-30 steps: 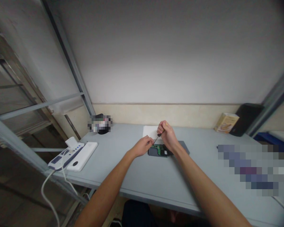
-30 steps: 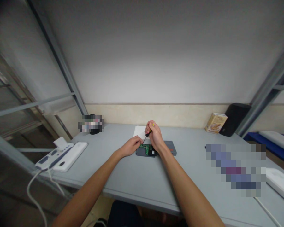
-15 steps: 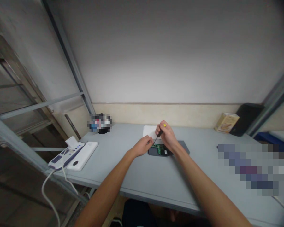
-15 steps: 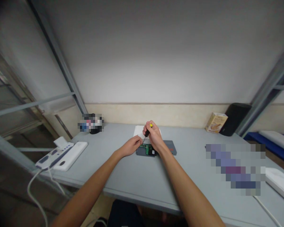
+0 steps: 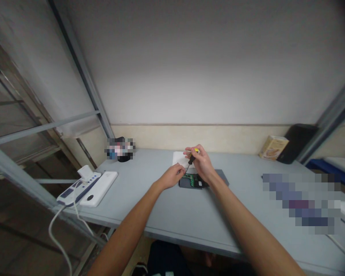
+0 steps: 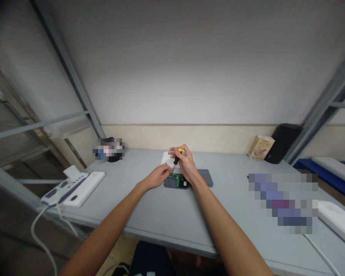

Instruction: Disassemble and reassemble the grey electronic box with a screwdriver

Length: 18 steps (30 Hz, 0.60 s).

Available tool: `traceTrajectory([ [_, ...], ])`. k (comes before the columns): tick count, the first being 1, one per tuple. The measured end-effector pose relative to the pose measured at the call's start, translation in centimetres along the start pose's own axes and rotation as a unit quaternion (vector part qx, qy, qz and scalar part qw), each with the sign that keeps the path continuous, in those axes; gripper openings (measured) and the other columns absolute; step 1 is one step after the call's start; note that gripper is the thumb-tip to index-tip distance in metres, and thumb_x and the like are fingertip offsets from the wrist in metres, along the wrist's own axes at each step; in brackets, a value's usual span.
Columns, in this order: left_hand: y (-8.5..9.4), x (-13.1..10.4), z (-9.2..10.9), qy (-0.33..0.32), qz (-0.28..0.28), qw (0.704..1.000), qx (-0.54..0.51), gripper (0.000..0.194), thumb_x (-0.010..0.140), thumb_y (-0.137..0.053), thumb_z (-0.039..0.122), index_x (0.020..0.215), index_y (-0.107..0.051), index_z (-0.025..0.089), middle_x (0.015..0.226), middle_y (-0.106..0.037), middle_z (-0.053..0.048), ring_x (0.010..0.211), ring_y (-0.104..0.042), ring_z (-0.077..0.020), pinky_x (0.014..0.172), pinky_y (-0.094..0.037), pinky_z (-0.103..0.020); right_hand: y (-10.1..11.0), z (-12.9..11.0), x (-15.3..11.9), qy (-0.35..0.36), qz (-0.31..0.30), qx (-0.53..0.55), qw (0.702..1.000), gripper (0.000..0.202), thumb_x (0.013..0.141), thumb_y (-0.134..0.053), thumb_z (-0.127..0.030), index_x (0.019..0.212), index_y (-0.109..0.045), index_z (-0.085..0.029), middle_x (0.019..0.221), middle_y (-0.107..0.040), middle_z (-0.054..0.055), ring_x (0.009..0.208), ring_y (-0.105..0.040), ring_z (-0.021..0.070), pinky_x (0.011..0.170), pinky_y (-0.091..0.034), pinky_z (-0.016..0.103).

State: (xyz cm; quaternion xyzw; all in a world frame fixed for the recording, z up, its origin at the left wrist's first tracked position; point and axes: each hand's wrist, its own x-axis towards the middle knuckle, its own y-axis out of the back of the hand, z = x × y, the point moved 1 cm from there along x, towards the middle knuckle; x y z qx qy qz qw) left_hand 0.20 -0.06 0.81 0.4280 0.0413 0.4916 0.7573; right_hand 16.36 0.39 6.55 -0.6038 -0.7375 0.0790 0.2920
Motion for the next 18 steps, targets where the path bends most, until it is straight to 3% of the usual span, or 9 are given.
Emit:
traceTrajectory([
  [4,-0.03,-0.02,-0.06,-0.006,-0.002,1.0,-0.005,0.022,0.095,-0.043,0.019,0.087,-0.064,0.017,0.087,-0.061,-0.003,0.082,-0.056,-0.0156,0.078,-0.044,-0.025,-0.27,-0.01,0.18,0.023,0.018,0.027,0.999,0.031,0.079,-0.077,-0.047,0.084,-0.054,-0.026,0.064,-0.049,-0.007,0.056,-0.046,0.0109,0.057,-0.038,0.025],
  [8,-0.09,-0.06,-0.23,-0.005,0.0,1.0,-0.007,0.021,0.094,-0.043,0.017,0.088,-0.063,0.017,0.087,-0.06,-0.002,0.082,-0.056,-0.0154,0.077,-0.044,-0.025,-0.16,-0.18,0.33,-0.001,0.008,0.05,0.999,0.029,0.086,-0.066,-0.052,0.098,-0.064,-0.026,0.073,-0.053,-0.002,0.064,-0.051,0.0131,0.061,-0.043,0.027],
  [13,-0.14,0.01,-0.36,-0.004,-0.006,1.0,-0.004,0.023,0.097,-0.043,0.021,0.085,-0.063,0.017,0.086,-0.06,-0.002,0.082,-0.056,-0.0159,0.077,-0.044,-0.025,0.24,-0.04,0.26,-0.001,0.017,0.016,1.0,0.027,0.076,-0.08,-0.042,0.088,-0.064,-0.024,0.089,-0.064,0.001,0.079,-0.06,0.0146,0.072,-0.046,0.027],
  [18,-0.13,0.04,-0.37,-0.007,-0.004,1.0,-0.003,0.024,0.097,-0.043,0.022,0.085,-0.064,0.017,0.084,-0.059,-0.002,0.081,-0.055,-0.0158,0.077,-0.043,-0.025,-0.07,0.31,0.32,0.012,0.024,0.024,0.999,0.033,0.078,-0.079,-0.048,0.082,-0.055,-0.025,0.064,-0.049,-0.006,0.056,-0.046,0.0104,0.056,-0.038,0.025],
])
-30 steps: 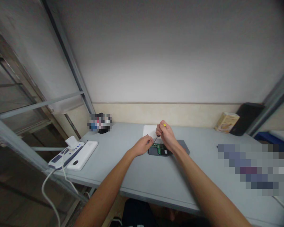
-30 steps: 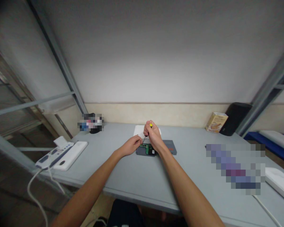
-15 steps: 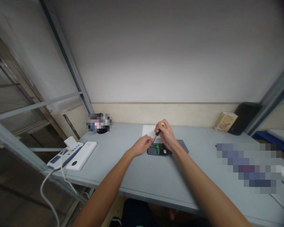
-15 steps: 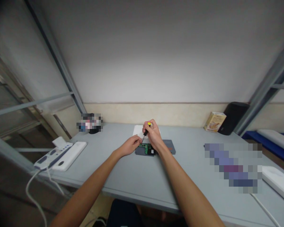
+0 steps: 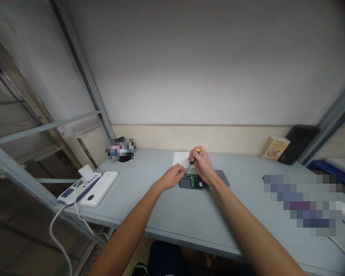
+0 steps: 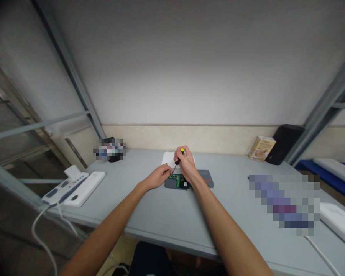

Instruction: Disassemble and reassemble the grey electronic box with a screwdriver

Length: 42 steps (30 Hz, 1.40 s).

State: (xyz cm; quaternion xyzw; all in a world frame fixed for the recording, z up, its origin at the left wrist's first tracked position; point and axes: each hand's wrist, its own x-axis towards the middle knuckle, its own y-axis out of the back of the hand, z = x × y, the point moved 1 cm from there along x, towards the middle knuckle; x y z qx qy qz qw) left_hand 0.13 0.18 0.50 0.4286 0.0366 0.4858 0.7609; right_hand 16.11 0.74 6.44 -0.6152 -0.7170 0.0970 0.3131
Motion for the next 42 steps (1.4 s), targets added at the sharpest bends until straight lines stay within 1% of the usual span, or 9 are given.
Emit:
traceTrajectory([
  [4,0.0,-0.1,-0.1,-0.008,0.0,1.0,0.003,0.023,0.095,-0.043,0.019,0.086,-0.064,0.017,0.084,-0.058,-0.002,0.082,-0.055,-0.016,0.078,-0.043,-0.025,0.0,-0.3,0.0,-0.022,-0.022,0.015,0.999,0.029,0.088,-0.062,-0.055,0.096,-0.061,-0.027,0.071,-0.052,-0.003,0.062,-0.05,0.0138,0.06,-0.042,0.028],
  [10,-0.1,-0.1,0.0,-0.001,0.01,1.0,-0.007,0.019,0.095,-0.044,0.019,0.089,-0.062,0.017,0.086,-0.06,-0.002,0.08,-0.055,-0.0153,0.076,-0.043,-0.025,0.2,-0.5,-0.3,-0.026,-0.02,0.003,0.999,0.027,0.076,-0.079,-0.041,0.087,-0.06,-0.024,0.094,-0.064,0.001,0.081,-0.061,0.0156,0.073,-0.046,0.029],
  [16,-0.1,-0.1,-0.2,0.002,0.004,1.0,-0.011,0.021,0.096,-0.044,0.02,0.086,-0.063,0.017,0.086,-0.06,-0.002,0.082,-0.056,-0.0155,0.076,-0.043,-0.025,-0.3,0.0,-0.1,0.014,-0.003,-0.018,1.0,0.032,0.083,-0.07,-0.054,0.087,-0.054,-0.026,0.063,-0.046,-0.006,0.054,-0.042,0.0112,0.055,-0.036,0.026],
  [19,-0.1,0.0,-0.3,0.001,0.008,1.0,-0.01,0.021,0.096,-0.045,0.021,0.085,-0.063,0.017,0.085,-0.06,-0.002,0.081,-0.056,-0.0156,0.076,-0.043,-0.025,-0.2,0.0,0.0,-0.003,-0.009,-0.021,1.0,0.037,0.088,-0.058,-0.062,0.099,-0.061,-0.027,0.07,-0.052,-0.002,0.061,-0.05,0.0143,0.059,-0.042,0.028],
  [24,-0.1,0.0,-0.1,0.0,0.009,1.0,-0.013,0.023,0.096,-0.044,0.021,0.083,-0.063,0.017,0.083,-0.059,-0.001,0.079,-0.055,-0.0148,0.073,-0.042,-0.024,0.1,0.1,-0.2,-0.009,-0.008,-0.031,0.999,0.031,0.077,-0.078,-0.048,0.089,-0.062,-0.025,0.087,-0.061,0.0,0.074,-0.058,0.0146,0.067,-0.045,0.028],
  [30,-0.2,-0.1,-0.1,0.01,0.013,1.0,-0.002,0.024,0.096,-0.045,0.022,0.085,-0.066,0.017,0.085,-0.059,-0.002,0.079,-0.056,-0.015,0.075,-0.043,-0.024,0.0,0.4,-0.2,0.01,-0.002,0.006,1.0,0.031,0.085,-0.069,-0.055,0.087,-0.058,-0.025,0.061,-0.041,-0.007,0.051,-0.038,0.0101,0.05,-0.031,0.025],
  [33,-0.2,-0.1,-0.2,0.008,0.013,1.0,-0.006,0.023,0.096,-0.044,0.022,0.086,-0.065,0.017,0.085,-0.06,-0.002,0.081,-0.057,-0.0154,0.078,-0.044,-0.025,0.0,0.2,-0.2,-0.017,-0.016,0.032,0.999,0.037,0.091,-0.056,-0.06,0.1,-0.064,-0.025,0.067,-0.047,-0.003,0.056,-0.045,0.0119,0.055,-0.038,0.027],
  [38,-0.3,-0.1,-0.3,-0.002,0.017,1.0,-0.011,0.022,0.096,-0.044,0.022,0.085,-0.063,0.018,0.085,-0.061,-0.002,0.082,-0.057,-0.0156,0.079,-0.045,-0.025,0.3,-0.1,-0.4,-0.024,-0.019,-0.001,1.0,0.03,0.079,-0.075,-0.049,0.087,-0.063,-0.023,0.086,-0.063,0.001,0.076,-0.059,0.0149,0.068,-0.045,0.028],
  [42,-0.3,-0.2,-0.2,0.001,0.016,1.0,-0.007,0.022,0.096,-0.043,0.022,0.086,-0.063,0.018,0.086,-0.06,-0.002,0.082,-0.057,-0.0156,0.079,-0.045,-0.025,0.1,0.0,-0.4,-0.003,-0.011,0.003,1.0,0.039,0.075,-0.081,-0.046,0.077,-0.049,-0.024,0.068,-0.052,-0.005,0.058,-0.048,0.0106,0.056,-0.039,0.025],
])
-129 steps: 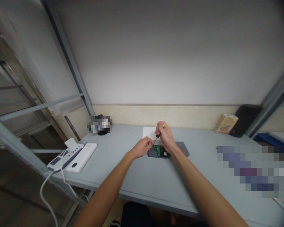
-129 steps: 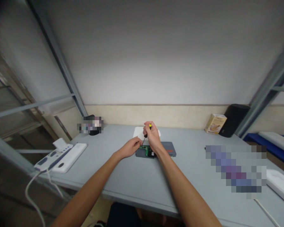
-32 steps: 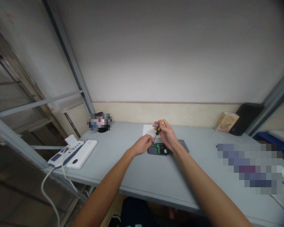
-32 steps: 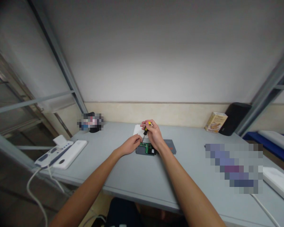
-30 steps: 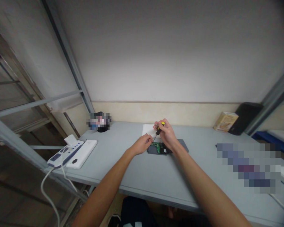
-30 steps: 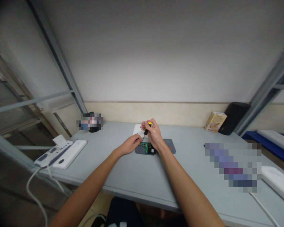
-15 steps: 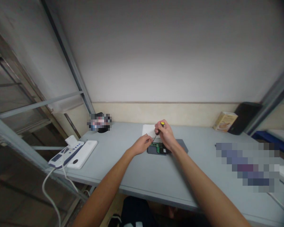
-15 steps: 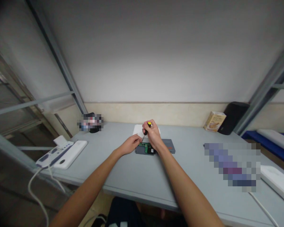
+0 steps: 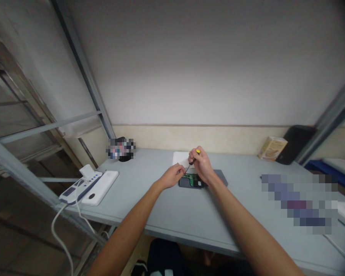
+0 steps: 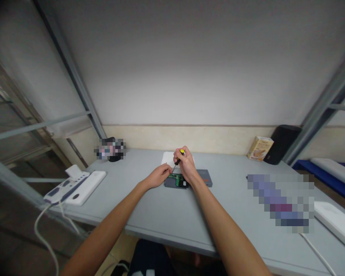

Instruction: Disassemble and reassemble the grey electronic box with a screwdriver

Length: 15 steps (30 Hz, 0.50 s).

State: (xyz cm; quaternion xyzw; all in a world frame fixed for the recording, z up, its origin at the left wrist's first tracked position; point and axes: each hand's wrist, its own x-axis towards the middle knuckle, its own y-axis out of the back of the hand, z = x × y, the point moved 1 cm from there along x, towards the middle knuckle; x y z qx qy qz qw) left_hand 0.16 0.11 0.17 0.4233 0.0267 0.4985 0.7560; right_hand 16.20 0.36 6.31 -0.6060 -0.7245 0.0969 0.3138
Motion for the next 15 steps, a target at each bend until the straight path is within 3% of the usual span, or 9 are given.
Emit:
traceTrajectory([
  [3,0.04,0.02,0.15,0.003,-0.004,1.0,0.007,0.022,0.096,-0.043,0.021,0.087,-0.063,0.018,0.087,-0.061,-0.002,0.084,-0.057,-0.0159,0.08,-0.045,-0.025,-0.18,-0.01,0.11,0.013,0.02,-0.022,0.999,0.04,0.081,-0.07,-0.06,0.081,-0.049,-0.026,0.059,-0.037,-0.008,0.049,-0.037,0.0107,0.051,-0.035,0.025],
  [7,0.06,0.06,0.17,0.013,-0.005,1.0,0.014,0.023,0.096,-0.043,0.02,0.085,-0.063,0.017,0.086,-0.061,-0.003,0.082,-0.056,-0.0159,0.078,-0.045,-0.025,0.01,-0.34,0.11,-0.003,0.005,-0.037,0.999,0.039,0.089,-0.053,-0.065,0.099,-0.06,-0.028,0.071,-0.051,-0.002,0.062,-0.051,0.015,0.061,-0.044,0.03],
  [12,0.03,0.1,0.03,0.01,-0.008,1.0,0.012,0.024,0.097,-0.044,0.022,0.085,-0.064,0.017,0.086,-0.061,-0.002,0.082,-0.056,-0.0159,0.078,-0.045,-0.025,0.32,-0.3,-0.04,-0.006,0.017,-0.035,0.999,0.032,0.077,-0.076,-0.05,0.088,-0.059,-0.025,0.088,-0.061,0.0,0.074,-0.059,0.0142,0.069,-0.047,0.028],
  [15,0.05,0.09,0.0,0.007,-0.006,1.0,0.01,0.024,0.097,-0.043,0.023,0.086,-0.064,0.017,0.087,-0.061,-0.003,0.083,-0.057,-0.0161,0.079,-0.045,-0.026,0.13,-0.02,0.01,0.007,0.027,-0.017,0.999,0.038,0.075,-0.081,-0.047,0.081,-0.05,-0.025,0.07,-0.053,-0.005,0.06,-0.051,0.0109,0.059,-0.041,0.024],
])
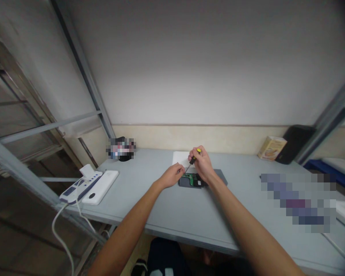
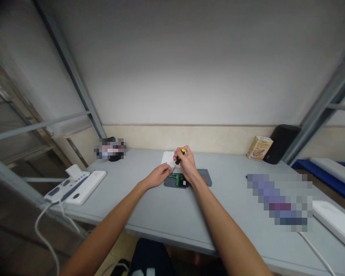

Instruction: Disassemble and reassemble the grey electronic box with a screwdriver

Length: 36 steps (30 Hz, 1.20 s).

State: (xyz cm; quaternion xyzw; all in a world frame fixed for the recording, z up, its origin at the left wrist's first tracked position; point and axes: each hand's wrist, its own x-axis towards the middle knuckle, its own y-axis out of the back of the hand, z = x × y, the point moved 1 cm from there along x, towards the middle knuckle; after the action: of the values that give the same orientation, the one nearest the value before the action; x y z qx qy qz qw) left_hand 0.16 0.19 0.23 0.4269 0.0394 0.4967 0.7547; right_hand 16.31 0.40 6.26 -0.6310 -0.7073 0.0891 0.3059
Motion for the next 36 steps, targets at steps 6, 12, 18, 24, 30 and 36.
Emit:
traceTrajectory([
  [6,0.17,0.0,0.19,0.001,-0.005,1.0,-0.001,0.024,0.097,-0.044,0.022,0.087,-0.065,0.017,0.087,-0.061,-0.003,0.083,-0.057,-0.016,0.079,-0.045,-0.025,-0.09,-0.26,0.1,-0.009,-0.014,0.0,1.0,0.036,0.087,-0.06,-0.061,0.099,-0.06,-0.027,0.068,-0.05,-0.004,0.059,-0.05,0.0133,0.059,-0.042,0.028],
  [12,0.2,-0.03,0.24,-0.005,-0.004,1.0,-0.007,0.024,0.097,-0.044,0.021,0.087,-0.066,0.017,0.087,-0.061,-0.003,0.083,-0.057,-0.0163,0.078,-0.045,-0.026,0.4,-0.22,0.05,-0.005,-0.012,-0.031,0.999,0.03,0.078,-0.077,-0.048,0.087,-0.059,-0.025,0.086,-0.061,-0.001,0.077,-0.06,0.0145,0.071,-0.046,0.028],
  [18,0.18,-0.09,0.26,0.003,-0.004,1.0,-0.004,0.022,0.095,-0.044,0.019,0.091,-0.066,0.017,0.091,-0.063,-0.004,0.085,-0.058,-0.0164,0.082,-0.046,-0.027,0.05,-0.06,0.23,0.003,-0.008,-0.013,1.0,0.033,0.086,-0.063,-0.059,0.098,-0.059,-0.028,0.065,-0.046,-0.005,0.056,-0.047,0.0129,0.058,-0.041,0.027],
  [24,0.19,-0.09,0.23,0.0,-0.003,1.0,-0.005,0.022,0.095,-0.043,0.02,0.087,-0.064,0.017,0.088,-0.062,-0.003,0.084,-0.057,-0.0163,0.079,-0.046,-0.025,0.67,0.12,0.18,0.029,-0.004,-0.114,0.993,0.03,0.084,-0.068,-0.053,0.098,-0.067,-0.025,0.089,-0.061,0.001,0.081,-0.058,0.0166,0.075,-0.046,0.029],
  [30,0.27,-0.09,0.25,0.001,-0.006,1.0,0.005,0.023,0.096,-0.044,0.02,0.085,-0.064,0.017,0.088,-0.062,-0.004,0.085,-0.058,-0.0166,0.081,-0.046,-0.026,0.62,-0.08,0.04,0.126,0.039,-0.293,0.947,0.035,0.088,-0.063,-0.055,0.101,-0.068,-0.023,0.073,-0.053,-0.001,0.067,-0.046,0.0156,0.062,-0.038,0.027],
  [36,0.26,-0.09,0.2,0.0,-0.004,1.0,0.0,0.024,0.096,-0.044,0.021,0.087,-0.065,0.017,0.089,-0.063,-0.004,0.085,-0.059,-0.017,0.082,-0.047,-0.026,0.7,-0.68,-0.73,0.138,0.052,-0.393,0.908,0.039,0.093,-0.053,-0.057,0.102,-0.07,-0.023,0.068,-0.056,-0.001,0.062,-0.047,0.0166,0.061,-0.036,0.028],
])
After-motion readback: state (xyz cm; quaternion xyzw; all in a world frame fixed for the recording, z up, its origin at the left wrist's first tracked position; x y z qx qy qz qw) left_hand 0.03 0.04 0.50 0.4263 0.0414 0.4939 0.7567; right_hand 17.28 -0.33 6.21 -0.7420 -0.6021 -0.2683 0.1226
